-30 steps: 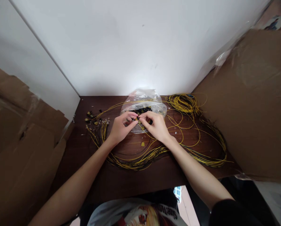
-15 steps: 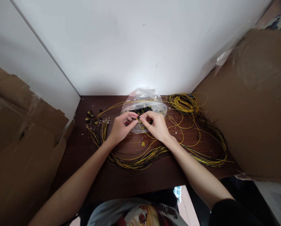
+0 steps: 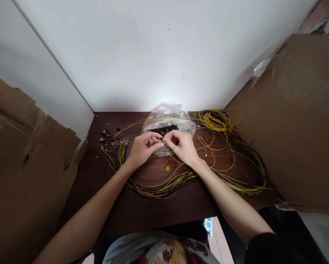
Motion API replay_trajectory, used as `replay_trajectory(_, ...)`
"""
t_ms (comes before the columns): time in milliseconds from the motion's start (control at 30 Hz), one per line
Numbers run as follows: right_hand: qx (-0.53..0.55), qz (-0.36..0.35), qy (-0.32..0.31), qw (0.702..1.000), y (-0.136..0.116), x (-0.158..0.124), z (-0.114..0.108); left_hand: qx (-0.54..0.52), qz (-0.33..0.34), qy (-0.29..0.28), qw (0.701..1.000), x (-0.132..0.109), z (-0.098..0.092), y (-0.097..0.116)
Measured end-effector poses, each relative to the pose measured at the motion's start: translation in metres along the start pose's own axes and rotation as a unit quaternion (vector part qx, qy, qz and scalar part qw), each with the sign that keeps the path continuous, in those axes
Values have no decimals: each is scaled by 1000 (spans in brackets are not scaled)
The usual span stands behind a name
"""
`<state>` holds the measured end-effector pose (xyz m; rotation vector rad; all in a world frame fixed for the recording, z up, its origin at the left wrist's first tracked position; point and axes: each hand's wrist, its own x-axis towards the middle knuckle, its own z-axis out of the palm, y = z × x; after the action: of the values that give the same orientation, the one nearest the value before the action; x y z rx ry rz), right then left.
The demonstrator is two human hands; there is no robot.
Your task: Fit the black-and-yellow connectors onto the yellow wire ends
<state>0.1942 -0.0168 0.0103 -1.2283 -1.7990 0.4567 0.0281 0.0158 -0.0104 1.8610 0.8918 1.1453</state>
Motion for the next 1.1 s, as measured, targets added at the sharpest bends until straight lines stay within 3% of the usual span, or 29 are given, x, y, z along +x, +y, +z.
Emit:
replay_trajectory(267, -3, 9, -13, 1000, 0, 0, 0, 15, 24, -25, 999, 0, 0, 3)
replay_trajectory(533, 90, 77, -16, 993, 1, 1, 0, 22, 50, -17, 998, 1, -1, 3)
replay_trajectory(633, 165, 108, -12, 980, 5, 2, 4, 22, 59, -16, 998, 1, -1, 3)
replay_trajectory(800, 308, 181, 1, 934, 9, 4, 8, 19, 63, -21, 998, 1, -1, 4)
replay_trajectory(1100, 338, 199, -3, 920, 8, 5, 7, 12, 33, -31, 999, 0, 0, 3)
